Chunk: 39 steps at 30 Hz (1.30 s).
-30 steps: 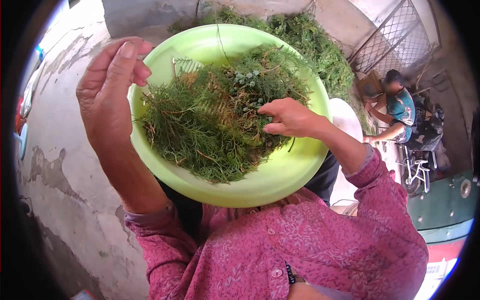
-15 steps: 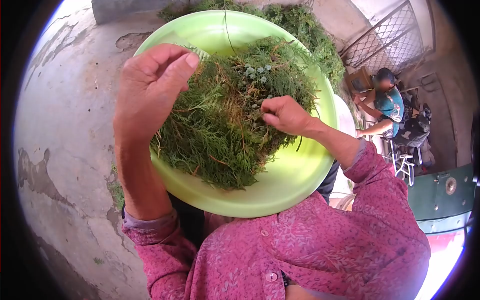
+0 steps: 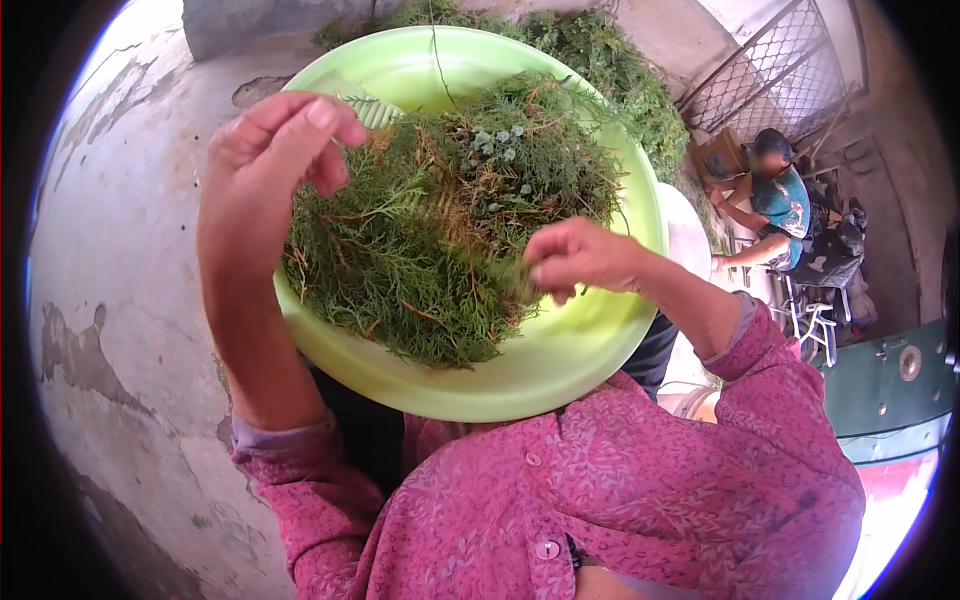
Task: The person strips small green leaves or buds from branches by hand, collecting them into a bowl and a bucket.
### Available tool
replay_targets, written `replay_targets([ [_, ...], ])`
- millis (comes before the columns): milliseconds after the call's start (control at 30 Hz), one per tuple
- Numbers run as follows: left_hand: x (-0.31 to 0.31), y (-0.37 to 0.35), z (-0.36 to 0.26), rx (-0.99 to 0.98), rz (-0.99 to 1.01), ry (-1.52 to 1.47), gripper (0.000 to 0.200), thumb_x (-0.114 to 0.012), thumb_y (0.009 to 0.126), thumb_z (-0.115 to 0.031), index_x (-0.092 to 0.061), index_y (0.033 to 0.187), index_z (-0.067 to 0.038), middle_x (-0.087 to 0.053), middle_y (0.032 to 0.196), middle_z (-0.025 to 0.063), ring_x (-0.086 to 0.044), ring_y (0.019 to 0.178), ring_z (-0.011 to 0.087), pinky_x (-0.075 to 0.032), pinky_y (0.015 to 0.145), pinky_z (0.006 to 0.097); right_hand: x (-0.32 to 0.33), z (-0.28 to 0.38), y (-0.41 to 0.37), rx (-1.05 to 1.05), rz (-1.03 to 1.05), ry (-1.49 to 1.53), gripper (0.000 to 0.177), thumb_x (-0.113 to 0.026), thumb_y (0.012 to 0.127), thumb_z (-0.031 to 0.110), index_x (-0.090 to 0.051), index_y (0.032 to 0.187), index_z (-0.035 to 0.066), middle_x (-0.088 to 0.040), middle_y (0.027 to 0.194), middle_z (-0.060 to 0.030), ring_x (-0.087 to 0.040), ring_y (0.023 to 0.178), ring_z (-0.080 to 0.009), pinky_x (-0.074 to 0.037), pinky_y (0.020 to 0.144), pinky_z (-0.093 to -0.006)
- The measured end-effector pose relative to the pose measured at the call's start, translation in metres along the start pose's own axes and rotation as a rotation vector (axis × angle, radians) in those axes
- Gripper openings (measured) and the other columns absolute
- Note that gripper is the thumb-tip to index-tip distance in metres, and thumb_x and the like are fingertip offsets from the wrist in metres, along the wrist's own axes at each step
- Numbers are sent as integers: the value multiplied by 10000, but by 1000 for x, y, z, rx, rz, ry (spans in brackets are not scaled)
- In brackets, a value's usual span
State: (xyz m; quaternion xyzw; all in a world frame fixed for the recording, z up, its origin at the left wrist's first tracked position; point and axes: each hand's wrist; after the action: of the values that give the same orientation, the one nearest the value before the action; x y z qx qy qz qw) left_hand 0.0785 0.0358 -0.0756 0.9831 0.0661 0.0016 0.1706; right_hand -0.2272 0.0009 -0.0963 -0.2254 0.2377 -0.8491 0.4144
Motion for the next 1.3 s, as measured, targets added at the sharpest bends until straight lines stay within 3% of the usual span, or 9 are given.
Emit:
replay_targets([
  [100, -2, 2, 7, 25, -42, -155, 185, -549, 856, -188, -638, 849, -26, -621, 730, 22, -504, 584, 61, -402, 541, 207, -12, -15, 10, 335, -52, -1060, 380, -652, 722, 131, -528, 1078, 88, -555, 805, -104, -576, 756, -257, -487, 669, -367],
  [200, -4, 2, 11, 14, -41, -162, 185, -551, 858, -194, -638, 845, -31, -623, 735, 21, -505, 584, 61, -403, 542, 207, -11, -13, 27, 300, -207, -1394, 490, -672, 697, 145, -464, 1139, 109, -516, 897, -114, -558, 777, -290, -480, 675, -398],
  [333, -8, -4, 11, 56, -49, -113, 185, -555, 856, -199, -641, 817, -39, -608, 695, 10, -495, 577, 59, -399, 542, 204, 10, -28, 55, 329, -246, -1571, 360, -669, 677, 138, -461, 970, 118, -497, 878, -106, -564, 726, -285, -478, 587, -399],
  [567, -2, -7, 17, 88, -10, -84, 204, -560, 849, -211, -640, 772, -39, -554, 604, -10, -477, 559, 59, -386, 538, 206, 28, -11, 61, 587, -470, -1164, 88, -593, 748, 72, -515, 784, 85, -532, 686, -60, -567, 622, -178, -471, 511, -305],
  [667, -2, -7, 17, 89, -25, -75, 210, -562, 845, -217, -640, 772, -36, -558, 609, -7, -477, 557, 62, -387, 540, 210, 35, 23, 54, 326, -453, -711, 71, -600, 799, 115, -542, 798, 74, -574, 689, -27, -575, 605, -109, -462, 516, -218],
  [867, -3, -7, 16, 75, -35, -71, 208, -563, 843, -218, -641, 783, -34, -583, 651, -5, -482, 564, 62, -393, 541, 216, 31, 54, 62, 352, -572, -176, 161, -621, 823, 177, -569, 882, 36, -584, 682, -29, -598, 635, -99, -476, 519, -203],
  [1067, 1, -8, 20, 104, -64, -75, 199, -569, 839, -213, -642, 789, -35, -595, 676, -6, -484, 569, 60, -395, 545, 217, 16, -12, 52, 310, -228, -639, 223, -679, 749, 156, -572, 908, 42, -611, 738, -97, -605, 626, -165, -490, 559, -268],
  [1200, 1, -6, 19, 119, -27, -67, 176, -555, 828, -198, -643, 821, -45, -614, 723, 25, -487, 590, 79, -381, 559, 214, 12, -33, 56, 237, -214, -1003, 176, -652, 698, 93, -548, 821, 22, -590, 738, -167, -598, 694, -303, -496, 636, -374],
  [1300, 1, -5, 21, 129, -34, -72, 173, -555, 828, -198, -644, 823, -49, -614, 723, 21, -487, 592, 76, -379, 559, 212, 12, -40, 57, 433, -331, -1206, 203, -645, 676, 77, -520, 829, 29, -545, 757, -183, -565, 713, -368, -481, 623, -436],
])
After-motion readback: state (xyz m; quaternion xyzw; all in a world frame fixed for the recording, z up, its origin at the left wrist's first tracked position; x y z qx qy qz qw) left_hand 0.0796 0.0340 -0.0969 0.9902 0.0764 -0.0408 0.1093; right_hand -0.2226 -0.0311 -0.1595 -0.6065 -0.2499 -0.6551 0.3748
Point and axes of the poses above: each hand's wrist, its own y-axis towards the middle knuckle, its own x-axis out of the back of the hand, z = x × y
